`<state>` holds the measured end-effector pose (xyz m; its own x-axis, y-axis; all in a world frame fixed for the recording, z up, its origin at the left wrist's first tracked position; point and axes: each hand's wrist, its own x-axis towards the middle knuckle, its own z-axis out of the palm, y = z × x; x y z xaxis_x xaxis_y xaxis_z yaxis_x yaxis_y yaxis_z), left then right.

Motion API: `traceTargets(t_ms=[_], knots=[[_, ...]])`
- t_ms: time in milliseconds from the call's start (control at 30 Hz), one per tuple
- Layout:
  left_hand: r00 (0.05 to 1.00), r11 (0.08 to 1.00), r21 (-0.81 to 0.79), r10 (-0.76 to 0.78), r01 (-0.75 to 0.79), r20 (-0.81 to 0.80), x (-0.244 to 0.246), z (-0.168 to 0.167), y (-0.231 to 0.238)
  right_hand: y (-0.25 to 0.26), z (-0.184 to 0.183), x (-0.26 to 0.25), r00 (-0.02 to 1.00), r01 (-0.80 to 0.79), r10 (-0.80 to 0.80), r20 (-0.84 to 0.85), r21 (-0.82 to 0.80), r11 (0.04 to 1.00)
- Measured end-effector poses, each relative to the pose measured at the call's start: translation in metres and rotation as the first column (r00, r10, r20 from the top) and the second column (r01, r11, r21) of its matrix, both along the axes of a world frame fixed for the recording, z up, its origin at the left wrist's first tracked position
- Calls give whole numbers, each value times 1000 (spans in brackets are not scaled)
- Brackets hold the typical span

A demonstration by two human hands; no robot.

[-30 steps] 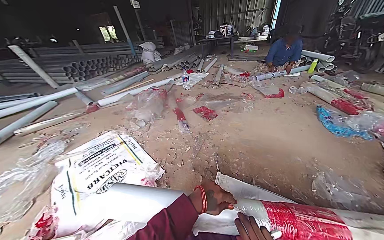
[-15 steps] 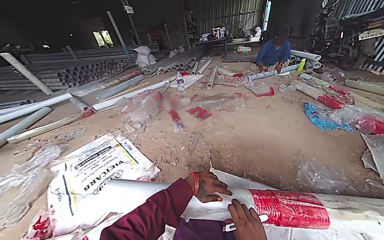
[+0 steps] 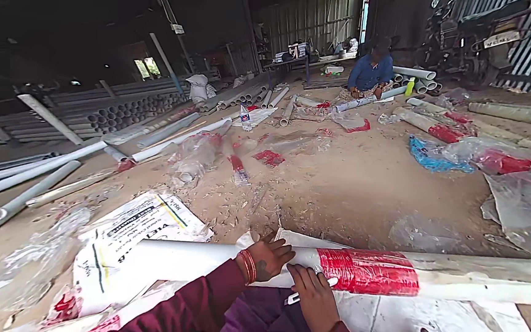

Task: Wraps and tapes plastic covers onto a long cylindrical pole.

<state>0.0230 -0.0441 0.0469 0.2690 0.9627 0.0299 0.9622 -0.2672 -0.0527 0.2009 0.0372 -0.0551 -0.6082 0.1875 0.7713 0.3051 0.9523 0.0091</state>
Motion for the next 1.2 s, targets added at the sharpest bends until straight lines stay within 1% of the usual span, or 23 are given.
traceTargets(t_ms=[33, 100, 167, 267, 367, 433, 633, 700, 733, 867, 933, 1067, 1200], knots=[[1000, 998, 59, 15, -15, 14, 1, -8, -3, -2, 2, 0, 1000, -6, 6, 2, -25, 1000], [997, 997, 74, 18, -23, 75, -4, -17, -5, -5, 5, -1, 1000, -21, 22, 5, -92, 996], [995, 999, -32, 31, -28, 100, -8, -14, -3, -7, 5, -3, 1000, -20, 20, -3, -109, 994], [988, 974, -219, 84, -54, 130, -13, -3, 5, -8, 3, -3, 1000, -7, 6, -14, -73, 997], [982, 936, -343, 128, -73, 138, -22, 2, 16, -6, 2, -5, 1000, -4, 2, -28, -72, 997], [976, 904, -410, 183, -121, 115, -22, 7, 22, -6, 4, -8, 1000, -9, 6, -28, -101, 995], [972, 902, -407, 208, -147, 111, -19, 3, 22, -5, 7, -9, 1000, -23, 22, -6, -151, 988], [958, 895, -403, 260, -192, 121, -14, 2, 20, -6, 8, -9, 1000, -24, 24, -4, -159, 987], [947, 887, -405, 296, -223, 127, -11, 3, 19, -6, 7, -9, 1000, -24, 23, -8, -154, 988], [867, 803, -477, 476, -358, 149, -1, 11, 27, -5, 1, -9, 999, -40, 36, -37, -104, 994], [854, 784, -499, 498, -369, 151, 0, 11, 28, -5, -1, -8, 998, -49, 45, -46, -83, 995], [852, 781, -508, 499, -364, 157, -2, 12, 30, -4, -9, -5, 995, -71, 67, -75, -56, 996], [788, 726, -506, 600, -466, 135, -1, 15, 33, 1, -11, -5, 992, -71, 63, -108, -74, 995]])
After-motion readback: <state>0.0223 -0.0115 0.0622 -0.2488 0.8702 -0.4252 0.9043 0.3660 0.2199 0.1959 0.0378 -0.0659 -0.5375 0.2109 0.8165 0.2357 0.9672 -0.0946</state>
